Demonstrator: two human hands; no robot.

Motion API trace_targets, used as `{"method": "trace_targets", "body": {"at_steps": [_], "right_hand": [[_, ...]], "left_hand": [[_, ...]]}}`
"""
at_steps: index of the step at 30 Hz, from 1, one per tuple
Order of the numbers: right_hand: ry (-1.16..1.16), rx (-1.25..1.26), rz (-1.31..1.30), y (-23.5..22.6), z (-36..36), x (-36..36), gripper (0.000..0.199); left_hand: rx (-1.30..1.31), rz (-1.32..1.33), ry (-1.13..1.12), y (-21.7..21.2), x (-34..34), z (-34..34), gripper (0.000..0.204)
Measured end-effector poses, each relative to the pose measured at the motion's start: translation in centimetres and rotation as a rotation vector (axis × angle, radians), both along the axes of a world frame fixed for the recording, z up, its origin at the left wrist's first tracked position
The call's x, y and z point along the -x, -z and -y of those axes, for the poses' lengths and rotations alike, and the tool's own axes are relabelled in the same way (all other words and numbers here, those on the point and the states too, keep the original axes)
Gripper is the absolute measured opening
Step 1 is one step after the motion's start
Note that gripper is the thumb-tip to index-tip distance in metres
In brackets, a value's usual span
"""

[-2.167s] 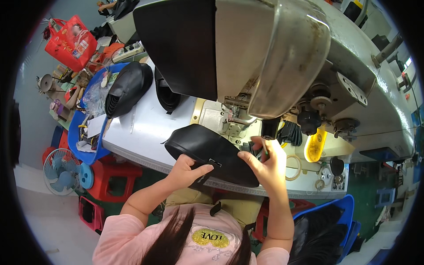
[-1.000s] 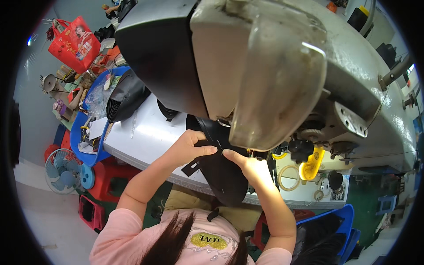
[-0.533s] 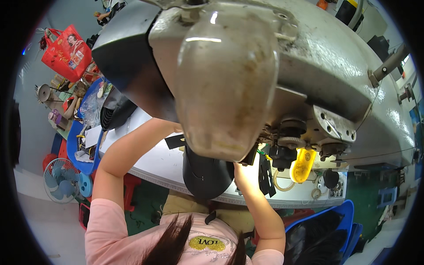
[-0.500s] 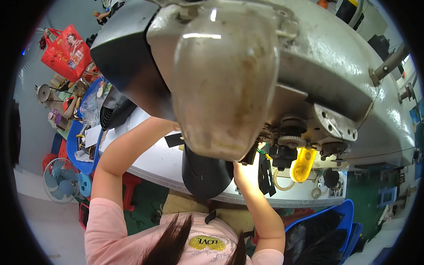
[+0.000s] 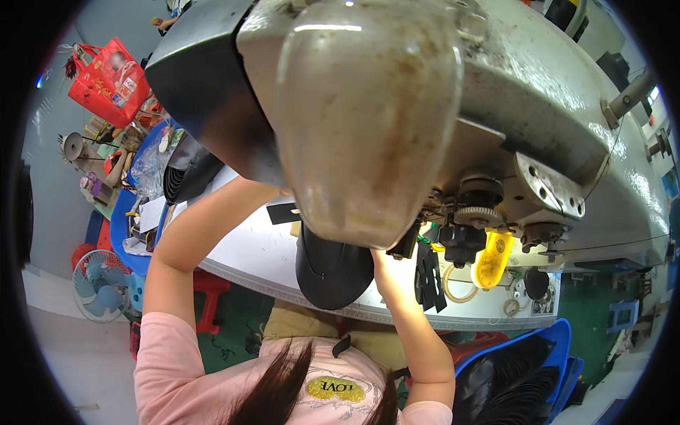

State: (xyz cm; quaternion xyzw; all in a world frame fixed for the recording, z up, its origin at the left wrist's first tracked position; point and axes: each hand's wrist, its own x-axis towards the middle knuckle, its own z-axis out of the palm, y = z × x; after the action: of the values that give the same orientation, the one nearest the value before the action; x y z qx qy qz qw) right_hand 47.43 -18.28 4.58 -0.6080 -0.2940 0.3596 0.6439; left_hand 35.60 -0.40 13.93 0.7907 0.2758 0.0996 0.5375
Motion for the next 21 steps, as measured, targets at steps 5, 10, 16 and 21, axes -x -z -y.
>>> {"method": "trace_targets", "body": {"at_steps": [5, 10, 16, 21], "right_hand": [[-0.015, 0.007, -0.044, -0.6, 0.1, -0.1, 0.05], [0.07, -0.042, 0.009, 0.3, -0.1, -0.1, 0.046], [0.066, -0.011, 0.037, 0.1, -0.2, 0.0, 0.047], [0.047, -0.04, 0.031, 0.7, -0.2, -0.2, 0.05]], "left_hand": [[-0.287, -0.033, 0.108, 0.8, 0.7, 1.1, 0.035], [-0.136, -0.191, 0.04, -2.1, 0.7, 2.7, 0.032], [-0.034, -0.189, -0.01, -3.5, 0.7, 3.1, 0.033], [0.064, -0.156, -0.026, -2.4, 0.7, 2.8, 0.035]]}}
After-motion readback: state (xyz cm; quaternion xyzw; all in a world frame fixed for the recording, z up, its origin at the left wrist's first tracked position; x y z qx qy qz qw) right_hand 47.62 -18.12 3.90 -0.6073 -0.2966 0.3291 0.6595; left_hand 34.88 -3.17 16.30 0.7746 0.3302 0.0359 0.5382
